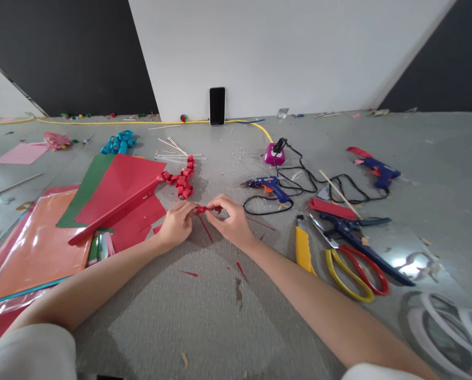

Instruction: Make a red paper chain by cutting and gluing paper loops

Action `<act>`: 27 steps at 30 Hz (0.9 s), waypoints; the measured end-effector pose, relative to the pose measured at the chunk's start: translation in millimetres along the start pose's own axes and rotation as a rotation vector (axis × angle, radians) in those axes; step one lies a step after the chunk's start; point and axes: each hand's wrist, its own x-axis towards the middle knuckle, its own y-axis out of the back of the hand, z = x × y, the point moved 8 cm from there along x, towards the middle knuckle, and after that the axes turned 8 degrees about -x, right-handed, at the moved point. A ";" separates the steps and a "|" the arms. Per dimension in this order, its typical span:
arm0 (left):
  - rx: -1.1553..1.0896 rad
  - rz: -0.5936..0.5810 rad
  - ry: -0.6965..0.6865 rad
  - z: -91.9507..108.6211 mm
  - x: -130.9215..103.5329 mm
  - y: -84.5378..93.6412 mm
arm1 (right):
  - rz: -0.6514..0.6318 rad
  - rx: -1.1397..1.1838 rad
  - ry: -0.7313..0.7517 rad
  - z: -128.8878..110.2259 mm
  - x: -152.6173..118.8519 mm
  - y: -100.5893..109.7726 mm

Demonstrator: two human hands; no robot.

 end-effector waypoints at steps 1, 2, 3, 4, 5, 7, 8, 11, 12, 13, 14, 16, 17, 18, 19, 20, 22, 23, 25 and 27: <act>0.000 0.005 -0.004 0.5 0.1 0.1 | 0.000 0.003 -0.004 0.1 -0.1 0.2; -0.002 0.011 -0.009 1.3 0.2 0.4 | -0.001 0.005 -0.010 0.5 -0.4 0.4; -0.005 0.017 -0.017 2.4 0.4 0.8 | -0.003 0.008 -0.017 0.9 -0.8 0.7; -0.012 0.023 -0.028 3.9 0.6 1.3 | -0.003 0.015 -0.022 1.3 -1.2 1.1; -0.022 0.028 -0.044 6.0 0.9 1.8 | 0.004 0.023 -0.022 1.3 -1.6 2.1; -0.047 0.033 -0.078 10.7 1.7 2.9 | 0.024 0.030 -0.001 -0.2 -2.4 4.4; -0.059 0.027 -0.090 12.8 2.2 3.0 | 0.028 0.019 0.015 -1.6 -2.7 5.1; -0.070 -0.019 -0.105 18.1 3.7 1.1 | 0.030 -0.060 0.072 -7.6 -2.4 5.4; -0.067 -0.039 -0.104 19.3 4.1 0.0 | 0.033 -0.081 0.086 -9.4 -2.0 5.7; -0.065 -0.055 -0.102 20.3 4.3 -0.9 | 0.043 -0.092 0.097 -11.0 -1.6 6.6; -0.064 -0.067 -0.101 21.0 4.4 -1.5 | 0.054 -0.098 0.105 -12.2 -1.2 7.6; -0.069 -0.077 -0.090 20.9 4.2 -2.6 | 0.066 -0.108 0.112 -12.9 -0.5 8.7; -0.074 -0.077 -0.082 20.1 4.0 -2.9 | 0.066 -0.110 0.112 -12.5 -0.3 8.7; -0.083 -0.073 -0.070 18.7 3.7 -3.2 | 0.063 -0.108 0.107 -11.4 -0.2 8.3; -0.099 -0.070 -0.055 16.8 3.6 -3.5 | 0.059 -0.102 0.097 -9.8 -0.2 7.7; -0.120 -0.069 -0.037 14.6 3.5 -4.2 | 0.056 -0.092 0.084 -8.0 -0.3 7.0; -0.167 -0.076 0.013 9.5 4.0 -6.1 | 0.050 -0.076 0.058 -4.9 -0.8 5.2; -0.187 -0.084 0.037 7.4 4.5 -7.3 | 0.046 -0.072 0.052 -4.2 -0.9 4.3; -0.211 -0.094 0.055 5.9 6.3 -8.6 | 0.040 -0.081 0.061 -4.4 -0.4 4.4; -0.218 -0.078 0.029 7.7 8.9 -7.2 | 0.058 -0.137 0.082 -3.6 2.5 10.5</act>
